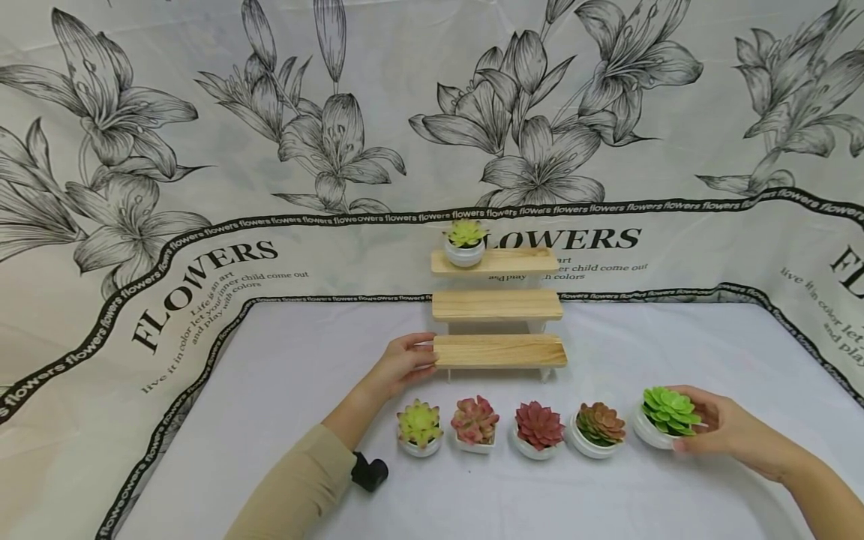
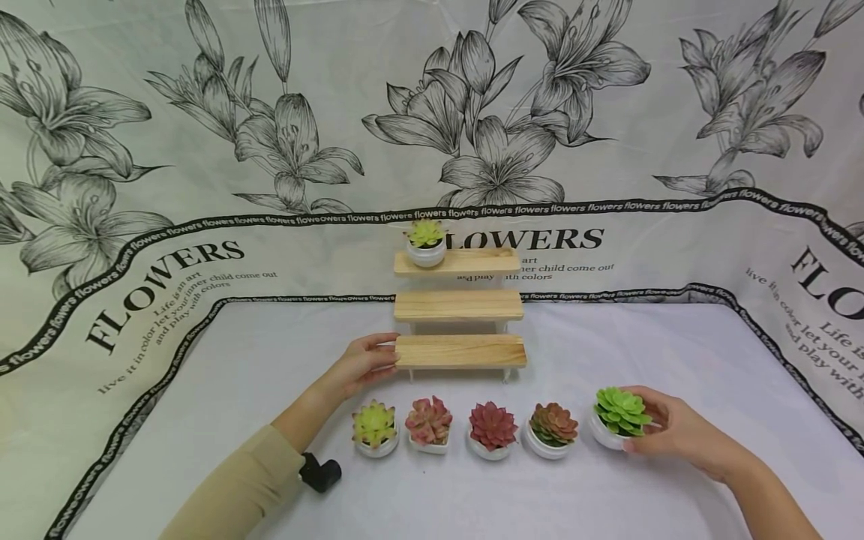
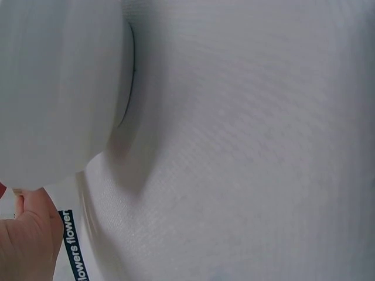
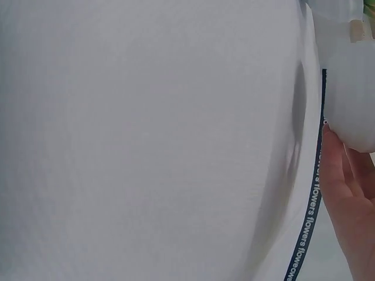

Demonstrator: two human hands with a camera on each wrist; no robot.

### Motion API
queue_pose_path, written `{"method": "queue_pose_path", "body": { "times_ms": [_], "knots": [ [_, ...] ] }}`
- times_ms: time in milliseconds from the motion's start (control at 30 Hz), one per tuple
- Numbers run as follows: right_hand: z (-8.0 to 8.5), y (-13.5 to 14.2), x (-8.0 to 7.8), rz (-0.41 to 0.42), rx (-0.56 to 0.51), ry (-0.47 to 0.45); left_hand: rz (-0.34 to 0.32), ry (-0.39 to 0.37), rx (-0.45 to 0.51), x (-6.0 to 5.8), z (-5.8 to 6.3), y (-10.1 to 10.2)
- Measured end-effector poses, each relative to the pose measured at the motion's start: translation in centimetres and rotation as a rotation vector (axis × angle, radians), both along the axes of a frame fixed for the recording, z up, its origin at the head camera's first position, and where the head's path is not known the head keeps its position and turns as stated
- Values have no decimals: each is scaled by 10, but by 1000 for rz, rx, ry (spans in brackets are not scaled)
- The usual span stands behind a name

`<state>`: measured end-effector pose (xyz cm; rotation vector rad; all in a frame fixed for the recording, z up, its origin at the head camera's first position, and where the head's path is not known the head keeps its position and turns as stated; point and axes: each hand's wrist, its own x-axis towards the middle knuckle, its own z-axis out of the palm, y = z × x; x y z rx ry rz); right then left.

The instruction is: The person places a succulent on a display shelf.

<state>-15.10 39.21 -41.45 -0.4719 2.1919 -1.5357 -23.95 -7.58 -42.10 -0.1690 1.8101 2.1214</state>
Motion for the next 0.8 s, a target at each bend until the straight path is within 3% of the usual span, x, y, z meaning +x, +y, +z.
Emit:
{"method": "queue_pose_path", "body": {
  "times_ms": [433,800],
  "knots": [
    [12,-1,-5,-96,98,92,1,3,1,0,0,1],
    [24,-10,-12,-159,121,60,-1,7,2,0,1,0]
  ]
}}
